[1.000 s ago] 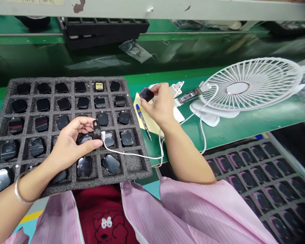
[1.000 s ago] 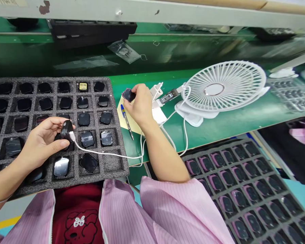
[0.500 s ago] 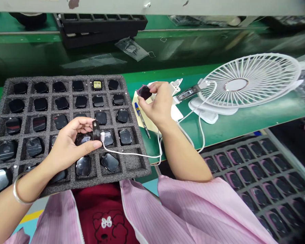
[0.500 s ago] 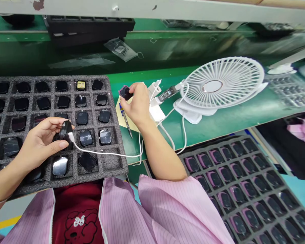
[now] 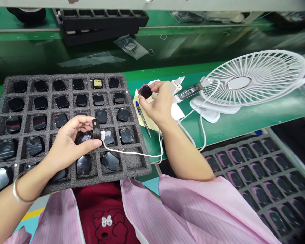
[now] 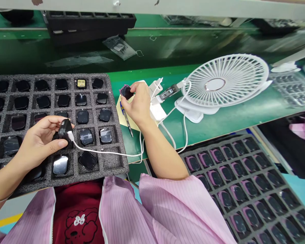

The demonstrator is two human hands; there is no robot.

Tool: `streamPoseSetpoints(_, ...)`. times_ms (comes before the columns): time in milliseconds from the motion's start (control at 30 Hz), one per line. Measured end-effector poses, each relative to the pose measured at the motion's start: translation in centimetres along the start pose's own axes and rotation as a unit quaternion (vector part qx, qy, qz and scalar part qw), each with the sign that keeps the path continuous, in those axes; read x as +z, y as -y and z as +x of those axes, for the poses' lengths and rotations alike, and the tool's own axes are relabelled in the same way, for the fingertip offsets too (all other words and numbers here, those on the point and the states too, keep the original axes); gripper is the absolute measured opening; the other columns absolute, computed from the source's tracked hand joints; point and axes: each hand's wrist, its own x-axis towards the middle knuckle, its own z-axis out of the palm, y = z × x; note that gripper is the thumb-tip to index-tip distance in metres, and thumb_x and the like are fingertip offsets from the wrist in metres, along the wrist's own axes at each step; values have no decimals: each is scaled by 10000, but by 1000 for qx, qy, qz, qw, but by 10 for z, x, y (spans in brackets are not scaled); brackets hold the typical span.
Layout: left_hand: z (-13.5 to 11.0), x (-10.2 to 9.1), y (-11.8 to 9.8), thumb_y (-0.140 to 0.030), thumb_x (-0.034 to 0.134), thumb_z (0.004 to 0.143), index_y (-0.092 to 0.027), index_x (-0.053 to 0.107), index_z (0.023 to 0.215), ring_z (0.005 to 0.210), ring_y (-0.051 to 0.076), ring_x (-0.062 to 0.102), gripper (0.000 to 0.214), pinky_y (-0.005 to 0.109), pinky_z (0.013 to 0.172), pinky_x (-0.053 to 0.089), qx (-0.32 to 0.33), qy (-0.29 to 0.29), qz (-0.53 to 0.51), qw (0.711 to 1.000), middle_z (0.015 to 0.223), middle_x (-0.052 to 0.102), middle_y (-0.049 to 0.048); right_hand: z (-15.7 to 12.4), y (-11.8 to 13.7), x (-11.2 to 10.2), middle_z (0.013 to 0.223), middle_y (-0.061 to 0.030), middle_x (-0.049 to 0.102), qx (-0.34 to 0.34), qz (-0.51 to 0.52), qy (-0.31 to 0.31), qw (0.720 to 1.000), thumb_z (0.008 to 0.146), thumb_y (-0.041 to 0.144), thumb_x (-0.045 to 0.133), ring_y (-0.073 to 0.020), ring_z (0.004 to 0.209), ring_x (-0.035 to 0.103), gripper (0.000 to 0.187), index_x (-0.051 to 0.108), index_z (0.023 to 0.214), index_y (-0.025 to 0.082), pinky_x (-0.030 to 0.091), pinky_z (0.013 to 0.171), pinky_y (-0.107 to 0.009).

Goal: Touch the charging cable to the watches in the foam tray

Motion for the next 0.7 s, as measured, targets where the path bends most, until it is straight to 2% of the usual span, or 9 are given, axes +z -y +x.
streamPoseSetpoints(267,0,-2,-1,-368,1016,673,-238,754,1092,1000,182,669,511,321,974,530,-7,7,10,1000,1057,745,24,-2,0,9,1082,-99,527,21,15,3,1000,846,319,696,-320,1051,578,347,436,1068,262,517,953,-549)
streamPoseSetpoints(533,0,0,-2,-393,1009,685,-231,757,1089,1011,190,677,504,335,992,529,-5,10,12,1000,1066,758,37,0,-6,11,1032,-68,539,49,28,2,998,816,305,736,-298,983,598,388,407,1020,275,540,947,-563)
streamPoseSetpoints(700,0,-1,-2,-413,1010,679,-227,746,1094,1016,201,675,526,354,1002,528,-11,8,16,1000,1073,754,47,1,-12,14,1040,-80,548,63,22,2,998,816,323,750,-312,1002,607,397,409,1013,270,539,971,-581)
